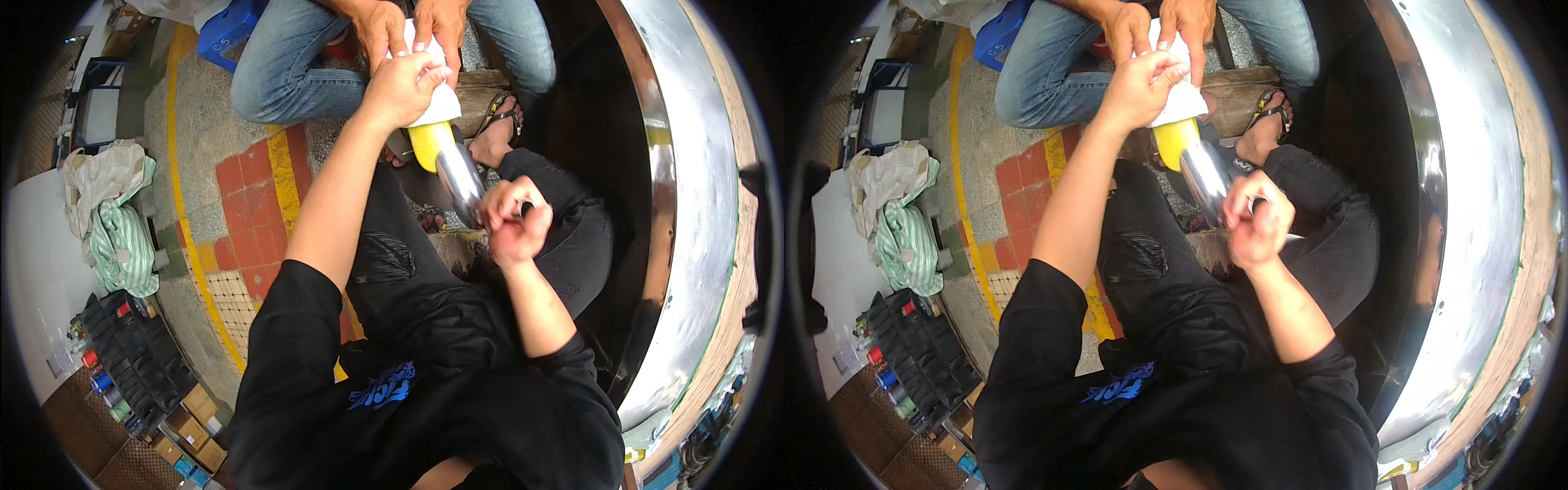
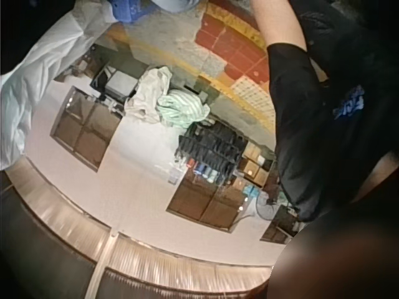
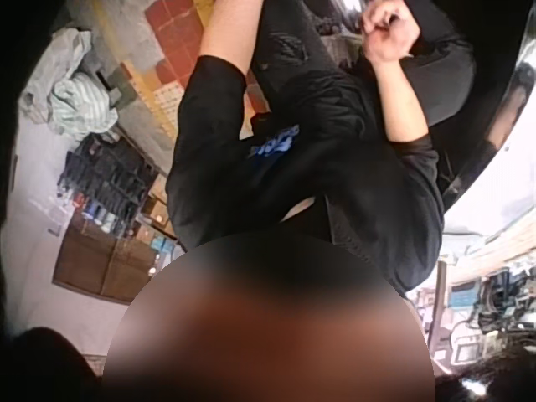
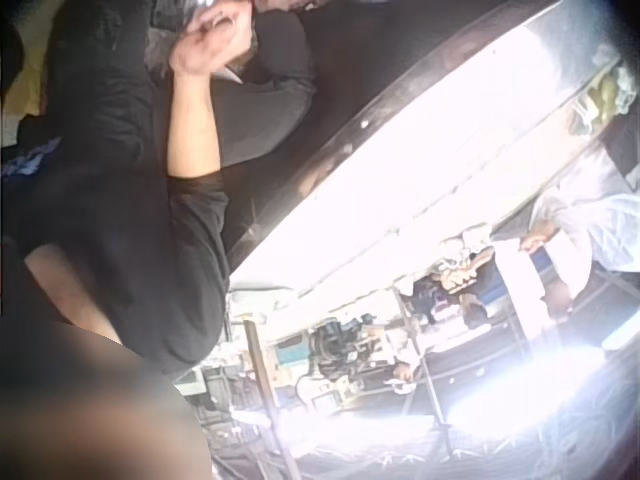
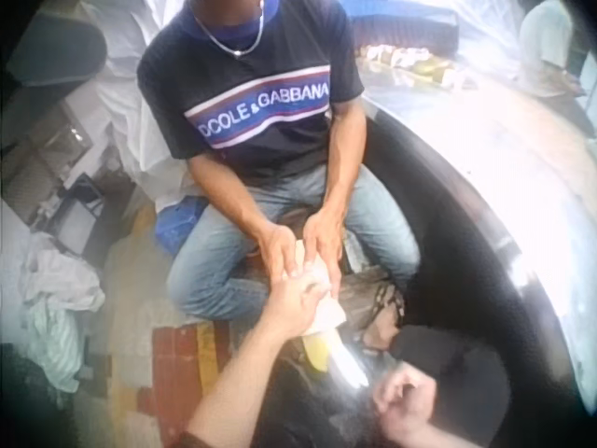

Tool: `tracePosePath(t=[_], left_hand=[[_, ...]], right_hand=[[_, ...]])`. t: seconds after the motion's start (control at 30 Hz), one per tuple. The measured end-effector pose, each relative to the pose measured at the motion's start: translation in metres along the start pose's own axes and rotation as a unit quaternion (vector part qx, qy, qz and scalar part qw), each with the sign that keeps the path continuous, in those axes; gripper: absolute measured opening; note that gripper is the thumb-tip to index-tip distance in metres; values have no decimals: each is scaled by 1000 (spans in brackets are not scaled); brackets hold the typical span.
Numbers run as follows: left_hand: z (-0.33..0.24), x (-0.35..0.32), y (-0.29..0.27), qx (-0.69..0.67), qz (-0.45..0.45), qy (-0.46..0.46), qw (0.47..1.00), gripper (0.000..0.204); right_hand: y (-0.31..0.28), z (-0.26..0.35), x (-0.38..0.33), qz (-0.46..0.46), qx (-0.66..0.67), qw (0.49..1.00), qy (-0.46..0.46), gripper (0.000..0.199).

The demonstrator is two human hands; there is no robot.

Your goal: The person repeatedly wipes the sole of a white shoe with a yellow sponge, then places it on a metal table. The action is repeated multiple times with the same shoe.

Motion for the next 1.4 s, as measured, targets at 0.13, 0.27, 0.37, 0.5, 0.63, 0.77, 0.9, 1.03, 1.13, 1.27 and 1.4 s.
tracePosePath(t=[0.13, 0.27, 0.37, 0.5, 0.63, 0.77, 0.9, 1.03, 1.13, 1.27, 1.4], left_hand=[[9, 6, 6, 0, 102, -68, 992, 28], [20, 1, -6, 5, 51, -104, 993, 28], [22, 5, -3, -35, 66, -110, 991, 28], [19, 10, 3, -24, 91, -102, 990, 26], [18, 12, -5, -36, 30, -101, 994, 24], [20, 7, -8, -13, 7, -109, 994, 24], [25, 5, -8, -30, 42, -137, 989, 22], [8, 13, -14, 26, 58, -105, 992, 25], [-19, 1, -15, 4, 51, -50, 997, 29], [-49, -69, -7, 109, 25, 13, 994, 29], [-57, -111, -8, 93, 58, 68, 992, 48]], right_hand=[[10, -30, 13, -23, 23, 999, -29, 61], [30, -6, 15, 60, -48, 983, -169, 55], [30, -2, 23, 96, -64, 981, -158, 28], [30, -10, 37, 122, -199, 958, -168, 7], [35, -16, 35, 67, -106, 976, -176, 17], [33, -5, 23, 12, -112, 978, -173, 29], [48, -6, 37, 63, -84, 959, -265, 30], [72, -47, 66, 107, -85, 968, -212, 24], [67, -21, 54, 56, -104, 976, -181, 16], [31, -17, -38, -123, 8, 931, 343, 52], [25, -43, -110, -178, 70, 775, 602, 40]])
Point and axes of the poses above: each hand's wrist, its own x-axis towards the middle knuckle, its own y-axis out of the palm, z = x × y, the point moved 9 cm from there along x, towards the middle knuckle, and after that the axes turned 12 degrees about -y, right-handed, at the moved point
